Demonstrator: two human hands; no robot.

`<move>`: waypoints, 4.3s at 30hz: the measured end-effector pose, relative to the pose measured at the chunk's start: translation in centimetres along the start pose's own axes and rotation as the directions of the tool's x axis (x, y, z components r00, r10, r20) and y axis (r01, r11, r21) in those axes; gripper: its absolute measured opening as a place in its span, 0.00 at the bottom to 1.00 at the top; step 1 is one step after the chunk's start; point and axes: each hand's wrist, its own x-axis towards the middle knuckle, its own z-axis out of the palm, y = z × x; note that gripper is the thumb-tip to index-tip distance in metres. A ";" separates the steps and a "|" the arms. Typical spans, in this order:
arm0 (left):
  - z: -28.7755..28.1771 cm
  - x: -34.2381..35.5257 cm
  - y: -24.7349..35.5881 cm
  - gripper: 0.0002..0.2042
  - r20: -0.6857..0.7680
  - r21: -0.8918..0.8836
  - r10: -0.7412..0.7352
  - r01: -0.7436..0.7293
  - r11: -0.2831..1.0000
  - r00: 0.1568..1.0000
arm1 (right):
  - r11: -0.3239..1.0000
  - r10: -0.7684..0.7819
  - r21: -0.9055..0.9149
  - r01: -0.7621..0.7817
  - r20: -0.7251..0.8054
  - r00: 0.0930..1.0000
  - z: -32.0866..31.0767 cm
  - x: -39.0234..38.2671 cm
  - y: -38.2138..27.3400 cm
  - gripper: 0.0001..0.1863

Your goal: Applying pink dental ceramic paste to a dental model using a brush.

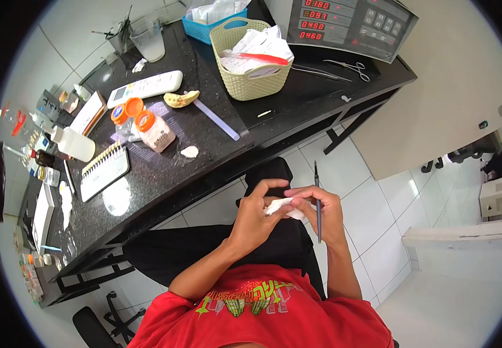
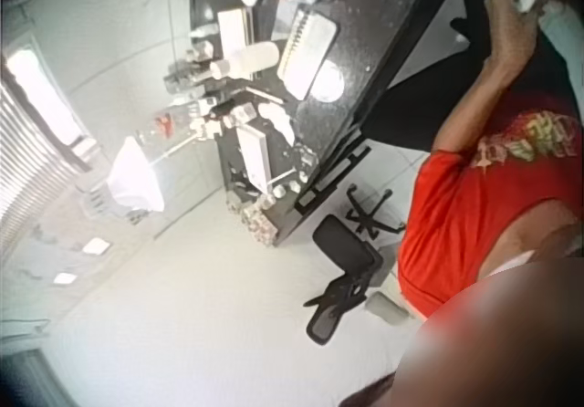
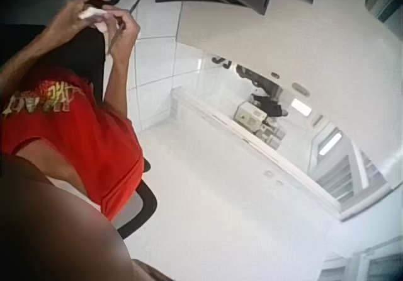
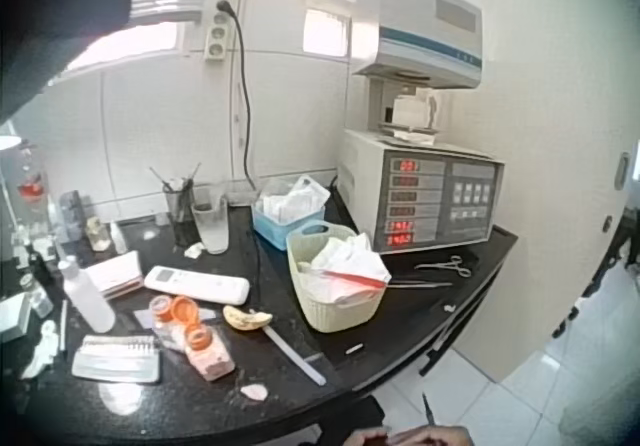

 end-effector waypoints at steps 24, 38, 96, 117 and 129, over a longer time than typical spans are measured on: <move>-3.2 -5.1 -15.8 0.33 0.012 0.589 0.054 -0.051 0.807 0.998 | 0.785 -0.618 -0.356 0.508 -0.512 0.596 -5.7 9.9 -5.9 0.29; -6.6 -9.8 -23.7 0.40 -0.208 0.810 -0.364 0.368 0.456 0.908 | 0.678 -0.732 -0.075 0.731 0.014 0.681 5.0 19.4 -20.7 0.15; -19.9 -12.5 7.9 0.09 -0.346 0.937 0.761 0.171 0.304 0.549 | 0.908 -0.187 -0.407 -0.097 -0.602 0.777 -10.8 -0.3 0.9 0.10; -16.8 -11.0 6.6 0.19 -0.289 0.940 0.570 0.115 0.321 0.770 | 0.739 -0.627 -0.016 0.674 0.352 0.695 14.5 7.1 -8.7 0.12; -17.4 -11.0 5.9 0.21 -0.266 0.934 0.533 0.079 0.347 0.803 | 0.715 -0.603 -0.067 0.696 0.446 0.662 12.3 7.3 -10.7 0.15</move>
